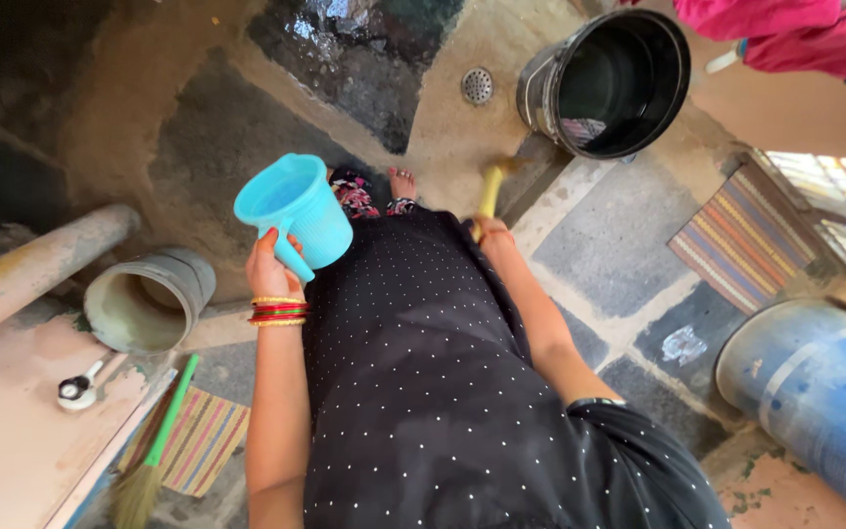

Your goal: The person cleans a stone floor by pouring water from a blue mug and scrubbing the surface with a long-handled brush.

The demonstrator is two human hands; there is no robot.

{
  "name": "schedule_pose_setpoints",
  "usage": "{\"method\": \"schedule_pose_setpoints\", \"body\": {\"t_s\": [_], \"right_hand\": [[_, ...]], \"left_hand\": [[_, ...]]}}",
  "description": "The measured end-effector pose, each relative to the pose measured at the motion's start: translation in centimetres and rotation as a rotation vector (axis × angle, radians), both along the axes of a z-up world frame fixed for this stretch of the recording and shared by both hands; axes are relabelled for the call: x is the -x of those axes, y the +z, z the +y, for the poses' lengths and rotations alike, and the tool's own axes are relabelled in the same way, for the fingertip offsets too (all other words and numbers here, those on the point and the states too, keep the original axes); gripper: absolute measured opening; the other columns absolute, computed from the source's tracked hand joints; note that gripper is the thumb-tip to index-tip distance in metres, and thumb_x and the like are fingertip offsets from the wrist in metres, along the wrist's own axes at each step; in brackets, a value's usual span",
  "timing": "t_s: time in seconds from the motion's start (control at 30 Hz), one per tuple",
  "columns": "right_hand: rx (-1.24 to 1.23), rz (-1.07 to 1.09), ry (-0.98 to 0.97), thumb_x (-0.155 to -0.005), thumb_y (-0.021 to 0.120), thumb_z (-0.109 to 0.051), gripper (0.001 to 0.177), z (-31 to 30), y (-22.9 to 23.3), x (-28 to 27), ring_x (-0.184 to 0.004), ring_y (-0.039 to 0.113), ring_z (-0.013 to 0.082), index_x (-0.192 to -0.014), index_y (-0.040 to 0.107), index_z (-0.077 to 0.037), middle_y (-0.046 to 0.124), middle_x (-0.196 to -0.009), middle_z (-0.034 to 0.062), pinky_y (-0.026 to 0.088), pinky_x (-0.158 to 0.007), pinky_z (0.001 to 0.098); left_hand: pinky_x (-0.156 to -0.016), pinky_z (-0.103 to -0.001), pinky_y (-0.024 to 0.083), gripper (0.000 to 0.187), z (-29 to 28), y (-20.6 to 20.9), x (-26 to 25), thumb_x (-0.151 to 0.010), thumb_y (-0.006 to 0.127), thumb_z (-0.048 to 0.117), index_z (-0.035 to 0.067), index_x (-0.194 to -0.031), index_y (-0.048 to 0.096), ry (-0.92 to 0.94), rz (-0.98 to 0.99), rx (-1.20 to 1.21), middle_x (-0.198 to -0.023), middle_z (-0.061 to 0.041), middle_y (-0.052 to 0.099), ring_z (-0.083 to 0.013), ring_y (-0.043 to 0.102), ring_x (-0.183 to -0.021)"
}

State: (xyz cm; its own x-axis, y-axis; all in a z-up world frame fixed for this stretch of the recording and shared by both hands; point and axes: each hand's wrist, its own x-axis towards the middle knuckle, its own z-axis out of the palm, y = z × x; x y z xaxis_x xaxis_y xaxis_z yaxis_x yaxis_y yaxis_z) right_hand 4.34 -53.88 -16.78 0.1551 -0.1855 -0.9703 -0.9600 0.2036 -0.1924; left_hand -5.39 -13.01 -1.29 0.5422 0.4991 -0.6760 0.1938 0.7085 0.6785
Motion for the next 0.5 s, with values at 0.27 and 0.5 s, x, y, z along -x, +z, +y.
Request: {"method": "schedule_pose_setpoints", "body": {"t_s": [0.27,0.5], "right_hand": [[-0.009,-0.204,0.179,-0.093,0.07,-0.019,0.028,4.4,0.7,-6.1,-0.048,0.056,0.0204,-0.115,0.064,-0.001,0.061,-0.069,0.0106,0.044,-0.04,0.0341],[0.176,-0.424,0.201,-0.086,0.075,-0.006,0.048,2.1,0.2,-14.1,-0.049,0.059,0.0171,-0.132,0.062,-0.001,0.068,-0.075,0.0081,0.045,-0.041,0.0312]], "left_hand": [[-0.069,-0.032,0.054,0.024,0.2,0.3,-0.7,-0.098,0.065,0.021,0.0,-0.108,0.065,-0.015,-0.003,0.018,-0.087,-0.01,0.068,-0.0188,0.065,-0.076],[-0.069,-0.032,0.055,0.025,1.1,0.8,0.9,-0.097,0.065,0.023,0.001,-0.108,0.065,0.006,0.047,-0.018,-0.086,-0.009,0.068,-0.0187,0.066,-0.076]]}}
